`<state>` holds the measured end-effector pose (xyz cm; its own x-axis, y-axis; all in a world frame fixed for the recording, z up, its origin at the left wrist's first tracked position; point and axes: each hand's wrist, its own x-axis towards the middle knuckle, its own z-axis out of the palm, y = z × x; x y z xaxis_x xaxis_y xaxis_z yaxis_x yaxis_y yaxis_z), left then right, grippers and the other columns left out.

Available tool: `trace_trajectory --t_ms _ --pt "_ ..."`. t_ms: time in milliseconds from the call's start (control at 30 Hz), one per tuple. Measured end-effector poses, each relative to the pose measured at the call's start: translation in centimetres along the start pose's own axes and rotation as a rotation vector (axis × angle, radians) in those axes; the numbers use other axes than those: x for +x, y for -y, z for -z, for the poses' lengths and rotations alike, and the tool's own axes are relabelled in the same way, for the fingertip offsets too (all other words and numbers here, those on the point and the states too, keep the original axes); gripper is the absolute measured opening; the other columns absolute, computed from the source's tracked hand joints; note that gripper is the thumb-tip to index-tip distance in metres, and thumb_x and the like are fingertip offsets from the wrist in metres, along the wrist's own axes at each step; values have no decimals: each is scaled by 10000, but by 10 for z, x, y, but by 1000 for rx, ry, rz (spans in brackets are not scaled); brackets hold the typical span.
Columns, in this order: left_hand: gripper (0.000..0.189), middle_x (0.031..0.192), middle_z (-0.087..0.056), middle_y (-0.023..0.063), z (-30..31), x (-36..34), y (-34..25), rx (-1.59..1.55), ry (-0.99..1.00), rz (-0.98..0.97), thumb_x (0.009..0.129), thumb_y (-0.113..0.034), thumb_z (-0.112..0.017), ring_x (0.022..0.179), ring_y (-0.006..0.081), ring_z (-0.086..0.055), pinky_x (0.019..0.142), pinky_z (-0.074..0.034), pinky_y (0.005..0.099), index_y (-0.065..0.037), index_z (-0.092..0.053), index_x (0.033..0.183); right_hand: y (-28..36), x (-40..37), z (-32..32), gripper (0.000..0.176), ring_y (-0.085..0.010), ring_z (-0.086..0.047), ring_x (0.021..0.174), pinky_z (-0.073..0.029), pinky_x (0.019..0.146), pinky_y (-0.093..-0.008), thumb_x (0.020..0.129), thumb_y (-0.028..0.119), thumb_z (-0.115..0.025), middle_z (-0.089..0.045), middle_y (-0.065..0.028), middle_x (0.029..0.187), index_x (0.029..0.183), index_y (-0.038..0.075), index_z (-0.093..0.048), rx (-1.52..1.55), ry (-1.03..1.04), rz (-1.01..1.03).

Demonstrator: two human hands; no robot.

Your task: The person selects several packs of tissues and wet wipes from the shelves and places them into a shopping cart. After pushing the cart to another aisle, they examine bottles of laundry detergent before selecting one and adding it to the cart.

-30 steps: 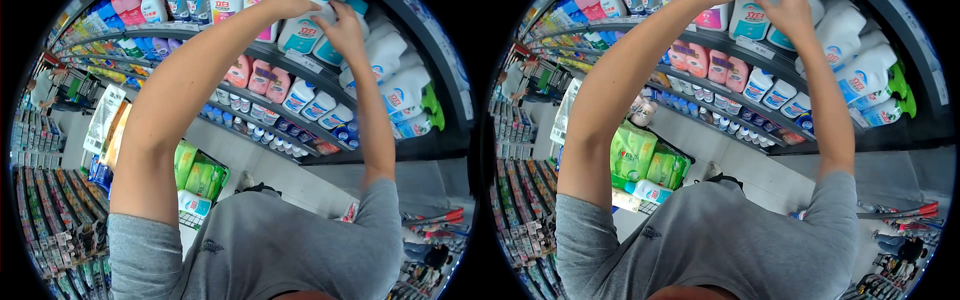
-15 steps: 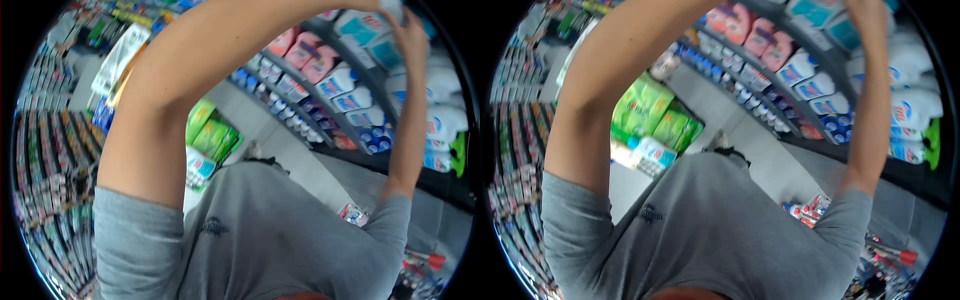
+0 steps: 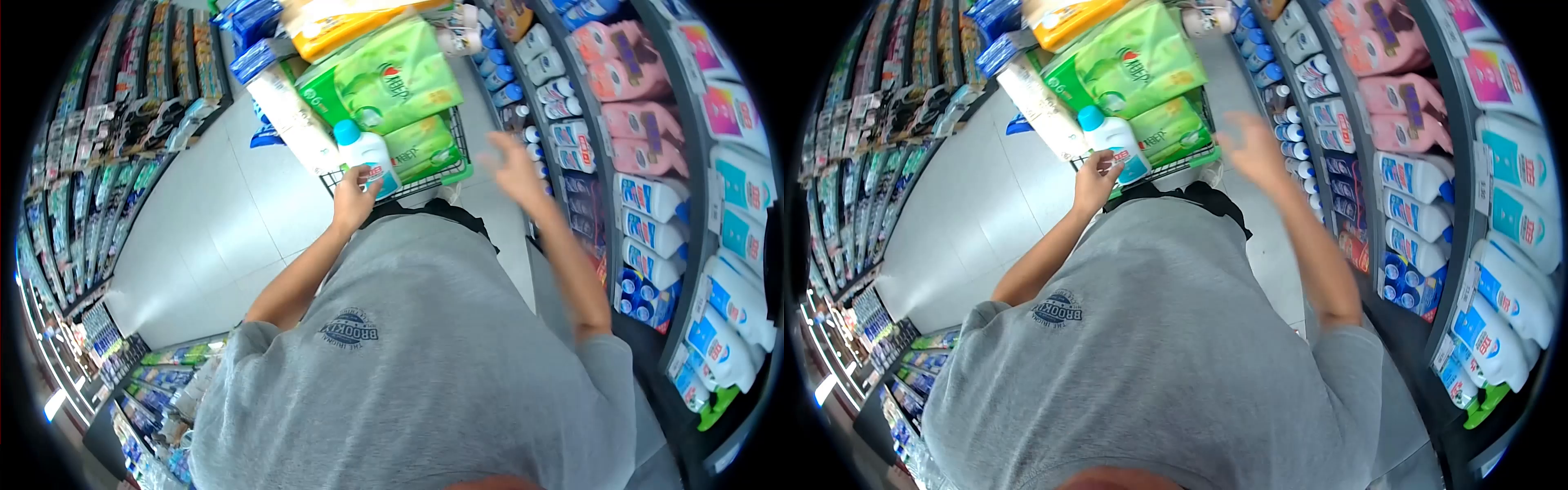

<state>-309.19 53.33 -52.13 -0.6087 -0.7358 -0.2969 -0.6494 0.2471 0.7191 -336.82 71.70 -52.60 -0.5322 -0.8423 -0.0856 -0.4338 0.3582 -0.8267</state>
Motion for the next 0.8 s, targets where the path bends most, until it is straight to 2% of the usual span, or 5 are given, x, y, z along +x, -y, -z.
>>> trace_trajectory --t_ms 67,200,533,633,800 --pt "465 1051 -635 217 6 5 10 116 -305 15 778 -188 -761 966 311 -639 810 -517 371 42 -581 1139 35 16 -75 549 -371 -553 1152 -450 965 -434 789 293 -733 -591 -219 1219 1235 20 -566 21 207 19" --pt "575 1094 -600 226 10 34 28 61 -454 -3 715 -125 -786 1013 346 -613 852 -500 402 54 -536 1200 81 52 -158 591 -404 -557 1111 -461 939 -465 753 242 -738 -577 -228 1171 1262 42 -516 48 193 77" --pt "550 949 -665 238 49 72 34 251 31 84 639 -250 -828 886 395 -652 783 -508 455 1 -584 1064 91 78 -187 531 -390 -602 1025 -488 874 -448 642 177 -809 -620 -225 1074 1103 27 -593 -86 221 -38" --pt "567 943 -668 196 49 68 47 186 84 -73 620 -280 -845 874 357 -648 776 -503 438 -16 -585 1050 74 75 -193 302 -312 -672 710 -533 684 -418 589 167 -811 -685 -175 774 830 36 -684 62 330 -8" --pt "528 928 -653 189 40 54 -23 210 211 -397 646 -188 -843 858 354 -638 767 -503 408 11 -574 1054 83 34 -129 542 -369 -647 933 -513 810 -427 573 249 -846 -672 -203 991 1030 35 -650 -90 197 -58"
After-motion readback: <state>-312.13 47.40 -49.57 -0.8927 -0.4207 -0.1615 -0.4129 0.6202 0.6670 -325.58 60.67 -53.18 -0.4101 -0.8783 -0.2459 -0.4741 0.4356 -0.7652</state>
